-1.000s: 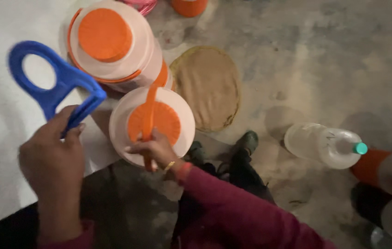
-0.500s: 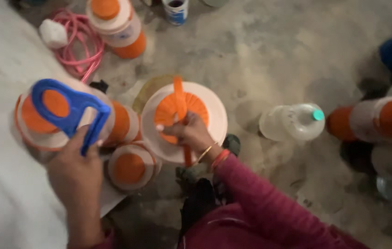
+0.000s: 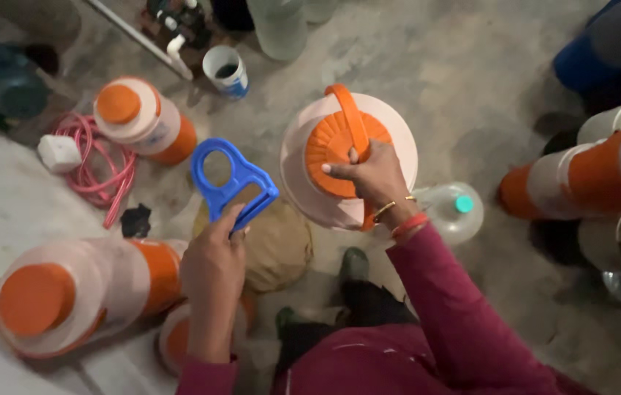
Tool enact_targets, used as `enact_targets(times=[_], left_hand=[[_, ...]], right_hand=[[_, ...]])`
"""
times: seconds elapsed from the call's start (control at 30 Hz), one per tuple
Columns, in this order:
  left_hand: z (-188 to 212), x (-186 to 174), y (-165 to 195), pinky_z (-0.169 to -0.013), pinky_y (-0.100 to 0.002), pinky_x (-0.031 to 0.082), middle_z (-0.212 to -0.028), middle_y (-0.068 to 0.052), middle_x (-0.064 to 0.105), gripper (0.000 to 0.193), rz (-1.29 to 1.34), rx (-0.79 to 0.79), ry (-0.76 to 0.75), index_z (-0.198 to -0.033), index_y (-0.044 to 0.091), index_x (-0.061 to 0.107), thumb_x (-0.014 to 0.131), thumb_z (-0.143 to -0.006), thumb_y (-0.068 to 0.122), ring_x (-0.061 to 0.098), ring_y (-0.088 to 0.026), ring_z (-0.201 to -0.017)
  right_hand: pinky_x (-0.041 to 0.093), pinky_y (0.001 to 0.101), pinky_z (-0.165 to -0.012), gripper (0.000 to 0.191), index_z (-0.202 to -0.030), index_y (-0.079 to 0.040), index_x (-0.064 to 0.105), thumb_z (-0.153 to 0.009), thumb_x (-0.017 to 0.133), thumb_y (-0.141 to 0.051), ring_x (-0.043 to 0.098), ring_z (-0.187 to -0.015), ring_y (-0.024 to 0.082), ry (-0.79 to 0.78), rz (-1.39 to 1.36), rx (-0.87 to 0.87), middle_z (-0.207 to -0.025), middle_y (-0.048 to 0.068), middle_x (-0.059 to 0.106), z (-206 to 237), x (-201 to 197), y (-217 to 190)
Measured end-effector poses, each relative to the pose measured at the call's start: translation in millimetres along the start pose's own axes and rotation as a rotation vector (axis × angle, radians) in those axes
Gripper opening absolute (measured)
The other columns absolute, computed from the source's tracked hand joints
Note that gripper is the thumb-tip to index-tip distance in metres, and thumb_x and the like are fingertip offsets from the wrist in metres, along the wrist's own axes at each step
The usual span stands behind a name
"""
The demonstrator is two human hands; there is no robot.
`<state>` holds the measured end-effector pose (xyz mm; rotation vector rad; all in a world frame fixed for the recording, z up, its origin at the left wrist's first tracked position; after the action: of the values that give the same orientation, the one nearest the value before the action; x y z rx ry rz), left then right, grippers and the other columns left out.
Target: The person moves a white bucket with a blue lid across the floor, then uses a blue plastic handle to lift and reposition a large clear water jug. They also handle an orange-lidded bucket, moving it among other containers.
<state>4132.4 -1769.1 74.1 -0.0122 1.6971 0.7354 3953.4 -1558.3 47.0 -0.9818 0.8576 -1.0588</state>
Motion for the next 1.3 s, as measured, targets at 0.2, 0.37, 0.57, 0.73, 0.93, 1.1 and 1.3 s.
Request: enact_targets(times=[0.2,0.37,0.57,0.73,0.93,1.1,1.3], left_hand=[[-40.4,24.2,64.5,-0.07,-0.05,0.051,-0.095,-0.016,0.073,0.033,0.034,0.126,0.061,-0.12,0.018,0.074,0.075,-0.087,0.016,0.068,-0.04,-0.085],[-86.8,30.5,89.9,-0.069,-0.05,0.051,-0.093,-0.017,0.072,0.031,0.058,0.144,0.018,-0.119,0.021,0.075,0.075,-0.089,0.016,0.067,-0.04,-0.084],[-173.7,44.2,90.3,-0.071,-0.05,0.053,-0.096,-0.019,0.072,0.034,0.085,0.186,-0.093,-0.12,0.019,0.074,0.075,-0.087,0.018,0.068,-0.041,-0.086],[-268.6,63.7,83.7,-0.071,-0.05,0.053,-0.098,-0.018,0.073,0.035,0.163,0.27,-0.26,-0.124,0.016,0.072,0.07,-0.09,0.017,0.067,-0.042,-0.088],[-367.1,95.1,93.0,-0.07,-0.047,0.054,-0.097,-0.013,0.075,0.033,0.127,0.491,-0.229,-0.121,0.019,0.073,0.071,-0.088,0.017,0.07,-0.036,-0.084],[-402.9,125.9,124.5,-0.07,-0.046,0.055,-0.097,-0.012,0.075,0.031,0.209,0.598,-0.25,-0.117,0.018,0.074,0.071,-0.087,0.014,0.071,-0.034,-0.085],[-424.7,187.3,208.3,-0.068,-0.05,0.054,-0.094,-0.013,0.074,0.026,0.209,0.68,-0.404,-0.113,0.02,0.076,0.07,-0.088,0.013,0.07,-0.037,-0.085]], right_hand=[[0.033,0.0274,-0.041,0.041,-0.074,-0.007,0.049,-0.073,0.089,-0.015,0.041,-0.048,0.008,0.102,0.066,-0.019,-0.061,-0.003,0.047,-40.3,-71.5,-35.7],[0.035,0.0259,-0.042,0.037,-0.073,-0.006,0.053,-0.077,0.088,-0.019,0.043,-0.047,0.006,0.201,0.042,-0.102,-0.06,-0.005,0.05,-68.6,-106.6,-55.9],[0.03,0.0273,-0.037,0.028,-0.076,-0.009,0.056,-0.08,0.082,-0.015,0.041,-0.043,0.006,0.356,-0.136,-0.004,-0.059,-0.005,0.047,-120.3,-128.5,-63.7],[0.028,0.0253,-0.037,0.024,-0.079,-0.01,0.057,-0.087,0.079,-0.016,0.041,-0.043,0.006,0.508,-0.261,0.04,-0.062,-0.004,0.048,-165.6,-143.2,-75.6],[0.026,0.022,-0.039,0.025,-0.089,-0.016,0.053,-0.094,0.076,-0.025,0.036,-0.045,0.004,0.713,-0.4,0.116,-0.065,-0.007,0.04,-207.4,-161.1,-75.9],[0.024,0.022,-0.04,0.027,-0.09,-0.015,0.05,-0.096,0.076,-0.023,0.033,-0.046,0.004,0.789,-0.489,0.117,-0.065,-0.008,0.039,-215.6,-191.9,-65.9],[0.025,0.0236,-0.041,0.026,-0.09,-0.014,0.052,-0.095,0.076,-0.023,0.034,-0.046,0.005,0.902,-0.517,0.119,-0.064,-0.007,0.039,-242.4,-251.1,-57.5]])
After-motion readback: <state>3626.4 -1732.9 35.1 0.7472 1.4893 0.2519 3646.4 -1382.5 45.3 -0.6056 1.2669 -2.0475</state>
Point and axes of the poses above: each hand's wrist, its own z-axis away from the middle knuckle, its own x-axis out of the palm, y = z × x, the point moved 1 cm from there along -z, towards the middle knuckle
